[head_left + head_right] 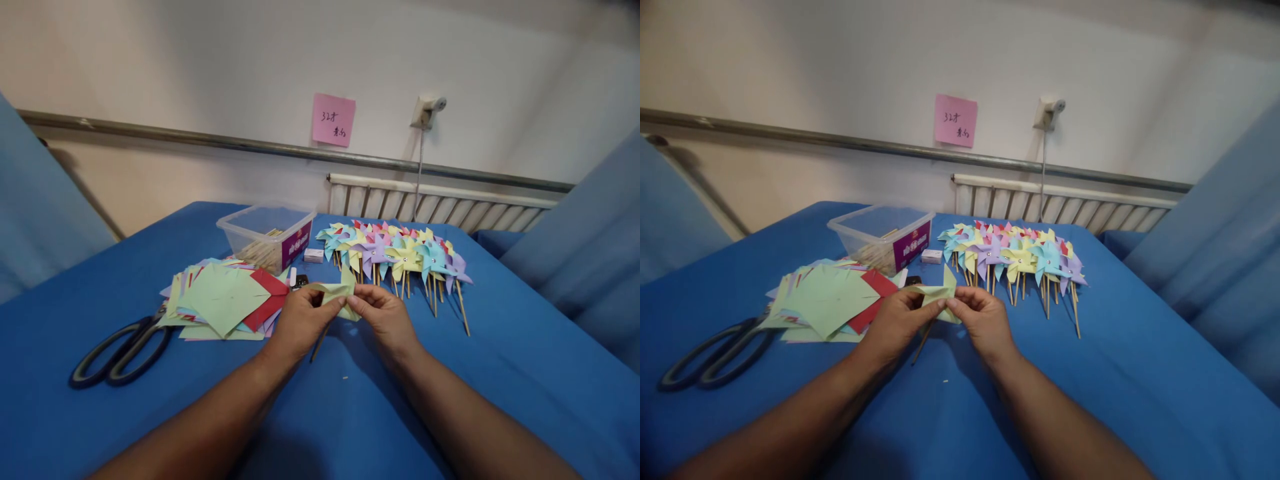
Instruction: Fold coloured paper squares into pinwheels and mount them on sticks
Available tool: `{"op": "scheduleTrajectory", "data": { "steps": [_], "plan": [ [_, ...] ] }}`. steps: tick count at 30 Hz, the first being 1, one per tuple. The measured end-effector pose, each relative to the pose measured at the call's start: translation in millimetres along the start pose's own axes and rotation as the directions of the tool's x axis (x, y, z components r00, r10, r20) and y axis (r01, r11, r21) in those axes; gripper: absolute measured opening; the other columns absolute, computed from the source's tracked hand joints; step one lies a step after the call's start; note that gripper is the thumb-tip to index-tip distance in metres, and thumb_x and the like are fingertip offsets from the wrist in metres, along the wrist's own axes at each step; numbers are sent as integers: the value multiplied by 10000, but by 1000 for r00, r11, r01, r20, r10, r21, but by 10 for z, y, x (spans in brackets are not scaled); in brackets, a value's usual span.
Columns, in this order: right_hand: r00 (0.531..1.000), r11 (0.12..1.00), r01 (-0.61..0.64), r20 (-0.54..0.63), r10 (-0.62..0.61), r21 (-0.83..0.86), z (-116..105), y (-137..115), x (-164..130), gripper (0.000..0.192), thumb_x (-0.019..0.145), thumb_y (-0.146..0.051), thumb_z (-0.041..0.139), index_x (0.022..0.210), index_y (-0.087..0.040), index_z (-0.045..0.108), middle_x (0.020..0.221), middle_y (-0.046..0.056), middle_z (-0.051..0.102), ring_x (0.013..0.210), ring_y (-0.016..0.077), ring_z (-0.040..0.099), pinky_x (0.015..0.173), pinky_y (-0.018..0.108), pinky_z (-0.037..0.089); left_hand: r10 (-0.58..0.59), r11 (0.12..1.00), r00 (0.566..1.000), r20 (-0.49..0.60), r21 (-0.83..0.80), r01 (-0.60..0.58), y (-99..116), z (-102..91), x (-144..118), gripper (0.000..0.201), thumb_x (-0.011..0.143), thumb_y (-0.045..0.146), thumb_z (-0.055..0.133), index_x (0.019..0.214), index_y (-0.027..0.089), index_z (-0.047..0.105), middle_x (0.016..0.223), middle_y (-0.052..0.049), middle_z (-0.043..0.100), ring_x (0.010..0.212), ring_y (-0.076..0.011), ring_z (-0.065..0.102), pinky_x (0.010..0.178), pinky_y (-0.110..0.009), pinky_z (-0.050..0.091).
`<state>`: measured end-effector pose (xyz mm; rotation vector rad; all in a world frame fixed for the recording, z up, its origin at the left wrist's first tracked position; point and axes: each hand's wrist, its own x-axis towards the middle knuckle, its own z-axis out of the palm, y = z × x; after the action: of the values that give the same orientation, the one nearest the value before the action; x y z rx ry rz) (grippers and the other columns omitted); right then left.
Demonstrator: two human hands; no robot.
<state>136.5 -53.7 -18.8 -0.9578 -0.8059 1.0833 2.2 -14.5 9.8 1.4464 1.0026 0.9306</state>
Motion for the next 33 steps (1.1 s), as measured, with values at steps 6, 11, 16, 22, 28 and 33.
{"op": "scheduleTrajectory", "data": {
  "steps": [6, 11, 16, 22, 28, 33],
  "plan": [
    [1000, 1000, 26, -8, -26, -3, -4, 16, 5, 192, 612, -288, 808, 761, -202, 721, 710, -9, 719, 634, 115, 630, 632, 246, 506, -15, 1000, 1000, 3, -22, 15, 28, 8, -23, 295, 661, 390, 711, 809, 136, 696, 703, -33, 679, 651, -160, 586, 601, -261, 424],
    [994, 976, 93, -34, -101, -196, -29, 42, -18, 180, 693, -350, 741, 771, -188, 729, 703, 1, 710, 621, 138, 620, 617, 268, 487, -26, 998, 1000, 14, -50, 27, 9, 16, -16, 294, 650, 386, 728, 815, 144, 704, 737, -39, 695, 676, -168, 601, 607, -261, 434],
    [965, 859, 232, -4, -263, -457, -62, 58, -49, 282, 852, -392, 573, 933, -180, 741, 849, 41, 730, 787, 191, 651, 714, 310, 493, -26, 1000, 999, -33, 11, 26, -2, -5, 11, 255, 647, 373, 734, 751, 142, 708, 687, -30, 683, 619, -157, 587, 582, -257, 427],
    [950, 850, 254, -47, -309, -462, -77, 74, -29, 230, 835, -350, 599, 912, -190, 746, 856, 47, 733, 800, 198, 662, 735, 324, 507, -22, 999, 999, -27, 34, 23, -31, -26, 36, 271, 660, 384, 722, 761, 133, 710, 676, -35, 682, 591, -150, 573, 559, -254, 416],
    [929, 785, 314, 3, -370, -534, -100, 85, -27, 182, 852, -296, 584, 921, -214, 731, 853, 39, 719, 784, 184, 659, 723, 323, 521, -21, 999, 1000, -1, -26, 21, -22, -2, 16, 243, 660, 362, 728, 780, 151, 714, 696, -31, 693, 611, -151, 585, 580, -256, 436],
    [780, 537, 531, 132, -611, -655, -120, -27, -45, 305, 882, -220, 541, 1171, -226, 638, 1181, 90, 619, 1067, 204, 593, 934, 396, 473, -47, 999, 999, 21, -18, 48, 7, 18, -18, 271, 644, 368, 732, 799, 146, 717, 712, -35, 699, 634, -166, 600, 587, -265, 445]
  ]
}}
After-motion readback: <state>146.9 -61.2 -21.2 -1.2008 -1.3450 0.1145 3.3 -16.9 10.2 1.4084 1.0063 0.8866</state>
